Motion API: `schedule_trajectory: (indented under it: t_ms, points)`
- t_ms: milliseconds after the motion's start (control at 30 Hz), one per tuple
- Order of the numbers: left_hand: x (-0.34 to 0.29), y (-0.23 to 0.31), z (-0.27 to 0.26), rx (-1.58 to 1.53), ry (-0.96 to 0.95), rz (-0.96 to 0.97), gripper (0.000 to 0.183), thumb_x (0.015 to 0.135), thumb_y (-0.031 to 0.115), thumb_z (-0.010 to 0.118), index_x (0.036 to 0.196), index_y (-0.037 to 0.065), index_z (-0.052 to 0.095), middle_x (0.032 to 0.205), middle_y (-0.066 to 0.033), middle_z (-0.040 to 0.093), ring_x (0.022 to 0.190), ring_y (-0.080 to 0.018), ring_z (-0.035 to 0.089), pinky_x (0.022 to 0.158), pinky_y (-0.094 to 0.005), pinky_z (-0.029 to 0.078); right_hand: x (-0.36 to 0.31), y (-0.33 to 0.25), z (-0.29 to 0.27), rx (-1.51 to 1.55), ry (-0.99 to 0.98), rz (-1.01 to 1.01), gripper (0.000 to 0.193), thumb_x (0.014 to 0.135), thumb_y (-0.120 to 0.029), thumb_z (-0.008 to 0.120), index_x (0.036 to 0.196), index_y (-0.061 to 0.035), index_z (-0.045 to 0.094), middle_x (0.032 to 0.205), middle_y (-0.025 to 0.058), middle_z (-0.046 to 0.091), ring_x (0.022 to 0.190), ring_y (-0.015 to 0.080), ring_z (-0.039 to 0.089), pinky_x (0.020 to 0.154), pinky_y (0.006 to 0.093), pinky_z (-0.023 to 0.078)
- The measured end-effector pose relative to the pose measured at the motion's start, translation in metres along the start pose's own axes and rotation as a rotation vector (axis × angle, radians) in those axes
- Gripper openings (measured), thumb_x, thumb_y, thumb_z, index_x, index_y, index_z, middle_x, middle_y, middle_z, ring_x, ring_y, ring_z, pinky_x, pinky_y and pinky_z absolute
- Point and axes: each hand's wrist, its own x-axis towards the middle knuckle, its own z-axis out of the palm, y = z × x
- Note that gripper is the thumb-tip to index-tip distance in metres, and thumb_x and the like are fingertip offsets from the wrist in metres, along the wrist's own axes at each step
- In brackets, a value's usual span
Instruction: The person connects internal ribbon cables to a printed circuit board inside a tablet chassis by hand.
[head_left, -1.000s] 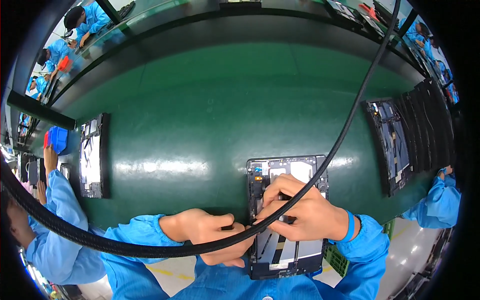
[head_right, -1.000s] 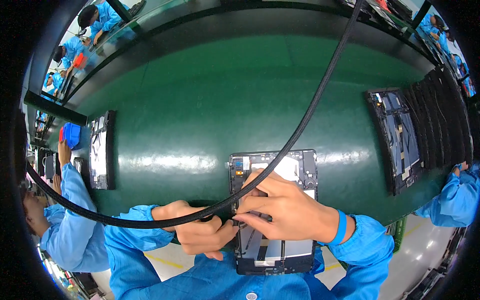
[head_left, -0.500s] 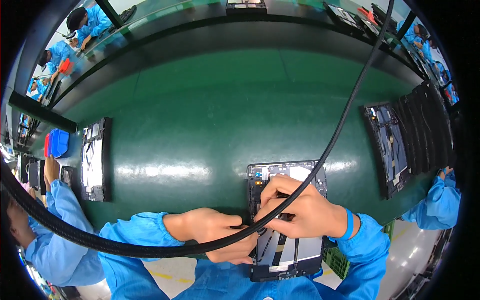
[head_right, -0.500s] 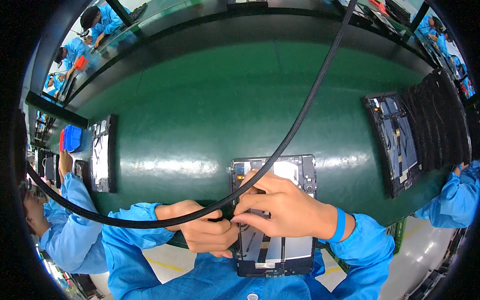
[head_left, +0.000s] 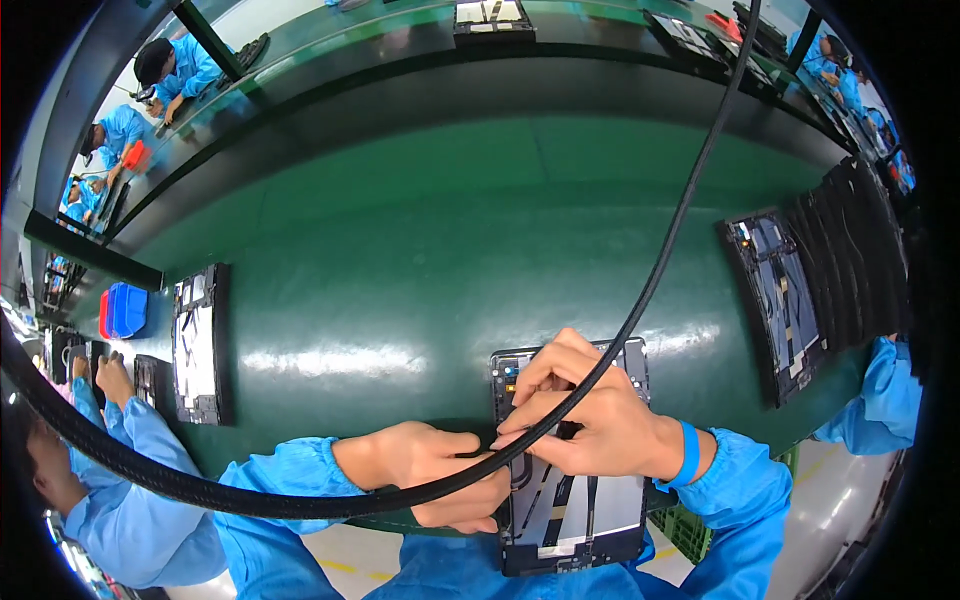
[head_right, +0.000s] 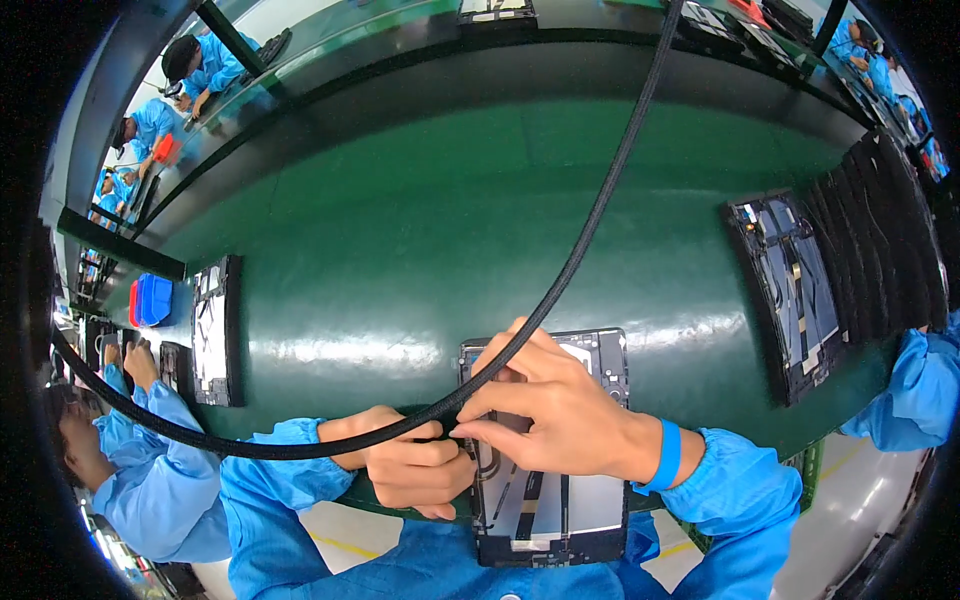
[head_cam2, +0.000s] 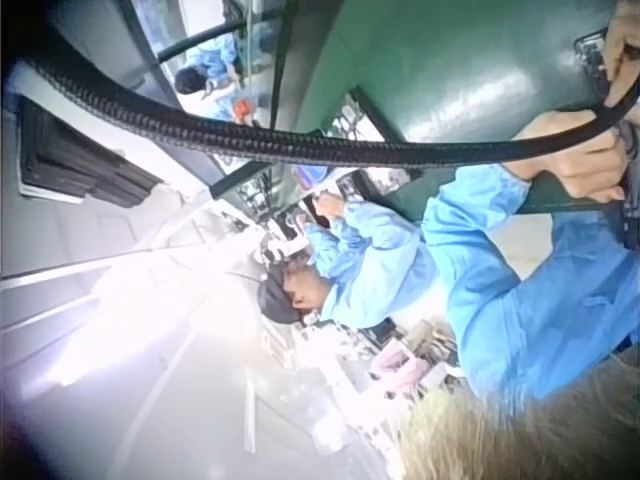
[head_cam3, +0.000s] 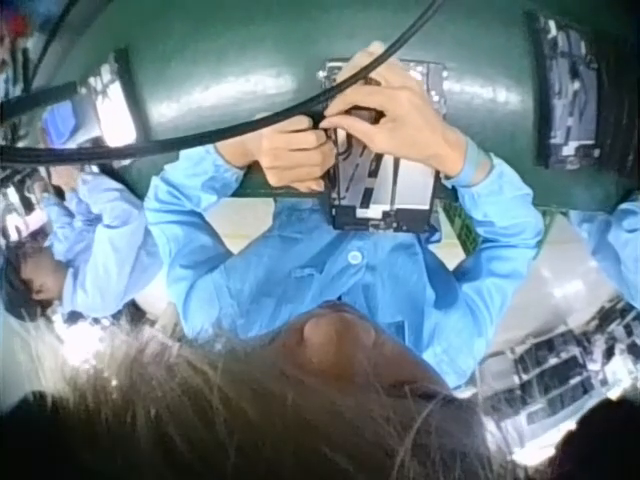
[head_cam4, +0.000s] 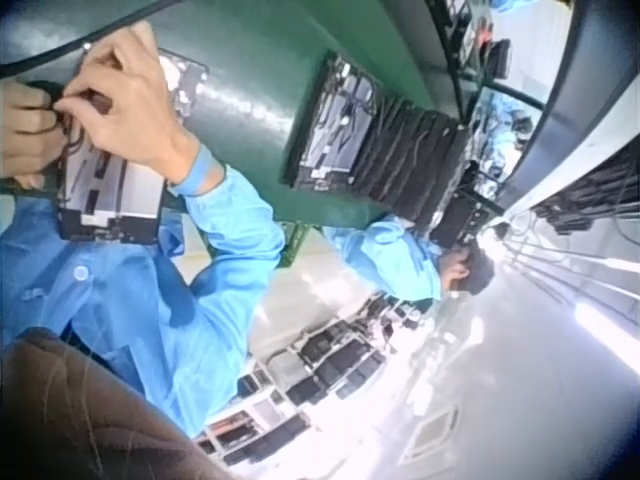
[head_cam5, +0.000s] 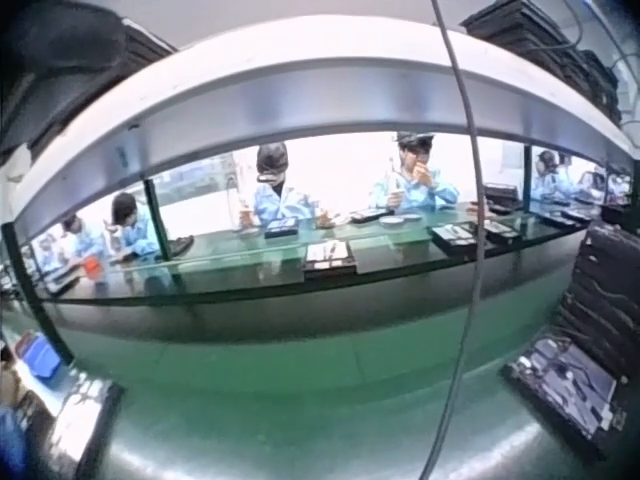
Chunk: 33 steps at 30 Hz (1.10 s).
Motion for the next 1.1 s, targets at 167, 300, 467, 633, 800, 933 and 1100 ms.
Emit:
schedule_trajectory:
  t_ms: [167, 300, 467, 633, 800, 933, 1100]
  points:
    - [0.004, -0.004, 0.0, 0.003, 0.038, 0.103, 0.042, 0.108, 0.035, 0.064, 0.087, 0.001, 0.076, 0.089, -0.0089, 0.072, 0.078, -0.0227, 0.064, 0.063, -0.0343, 0.05, -0.002, 0.0, 0.0, -0.006, -0.002, 0.052, 0.016, 0.081, -0.015, 0.093, 0.09, -0.0106, 0.081, 0.098, 0.0049, 0.063, 0.096, 0.0274, 0.058, 0.081, 0.039, 0.05]
    - [0.007, -0.003, -0.005, -0.003, 0.003, 0.079, 0.043, 0.108, 0.036, 0.065, 0.082, 0.002, 0.074, 0.089, -0.009, 0.073, 0.078, -0.0222, 0.065, 0.064, -0.034, 0.051, -0.001, 0.0, 0.001, 0.022, -0.008, 0.068, 0.016, 0.082, -0.015, 0.093, 0.09, -0.0098, 0.08, 0.098, 0.0053, 0.064, 0.096, 0.0289, 0.058, 0.083, 0.0403, 0.05]
    - [0.005, -0.007, -0.003, -0.024, -0.005, 0.047, 0.041, 0.104, 0.039, 0.07, 0.084, 0.003, 0.073, 0.091, -0.008, 0.071, 0.08, -0.0216, 0.066, 0.064, -0.0316, 0.052, -0.003, 0.001, 0.002, 0.031, 0.002, 0.076, 0.014, 0.083, -0.014, 0.091, 0.09, -0.0088, 0.08, 0.098, 0.0062, 0.064, 0.096, 0.0303, 0.058, 0.084, 0.0414, 0.05]
    - [0.005, -0.02, -0.003, -0.041, -0.013, 0.071, 0.037, 0.099, 0.038, 0.076, 0.089, 0.002, 0.073, 0.091, -0.0078, 0.069, 0.081, -0.021, 0.068, 0.062, -0.0302, 0.05, -0.002, 0.001, 0.001, 0.029, 0.013, 0.064, 0.014, 0.084, -0.014, 0.091, 0.094, -0.0094, 0.082, 0.099, 0.0069, 0.065, 0.096, 0.0305, 0.06, 0.084, 0.0414, 0.051]
    - [-0.005, -0.029, 0.002, -0.036, 0.039, 0.04, 0.031, 0.098, 0.03, 0.078, 0.085, 0.003, 0.07, 0.088, -0.0083, 0.068, 0.078, -0.0208, 0.066, 0.059, -0.03, 0.049, -0.002, 0.002, 0.001, 0.011, 0.017, 0.096, 0.015, 0.086, -0.012, 0.089, 0.1, -0.0098, 0.085, 0.102, 0.0076, 0.066, 0.095, 0.0297, 0.061, 0.082, 0.0396, 0.051]
    - [0.003, -0.031, -0.001, -0.105, 0.025, -0.043, 0.027, 0.099, 0.024, 0.076, 0.087, 0.001, 0.071, 0.09, -0.0085, 0.068, 0.074, -0.0214, 0.065, 0.058, -0.0306, 0.049, -0.001, 0.003, 0.004, -0.014, 0.112, 0.098, 0.015, 0.083, -0.008, 0.091, 0.097, -0.009, 0.088, 0.095, 0.0038, 0.068, 0.083, 0.023, 0.061, 0.069, 0.0356, 0.049]
    - [-0.002, -0.031, -0.002, -0.102, 0.024, -0.096, 0.028, 0.098, 0.024, 0.077, 0.09, -0.002, 0.071, 0.091, -0.0099, 0.069, 0.074, -0.0229, 0.065, 0.06, -0.0323, 0.051, 0.002, -0.002, 0.003, -0.022, 0.117, 0.144, 0.015, 0.083, -0.005, 0.09, 0.098, -0.0062, 0.088, 0.093, 0.0054, 0.069, 0.082, 0.0238, 0.063, 0.068, 0.0358, 0.05]
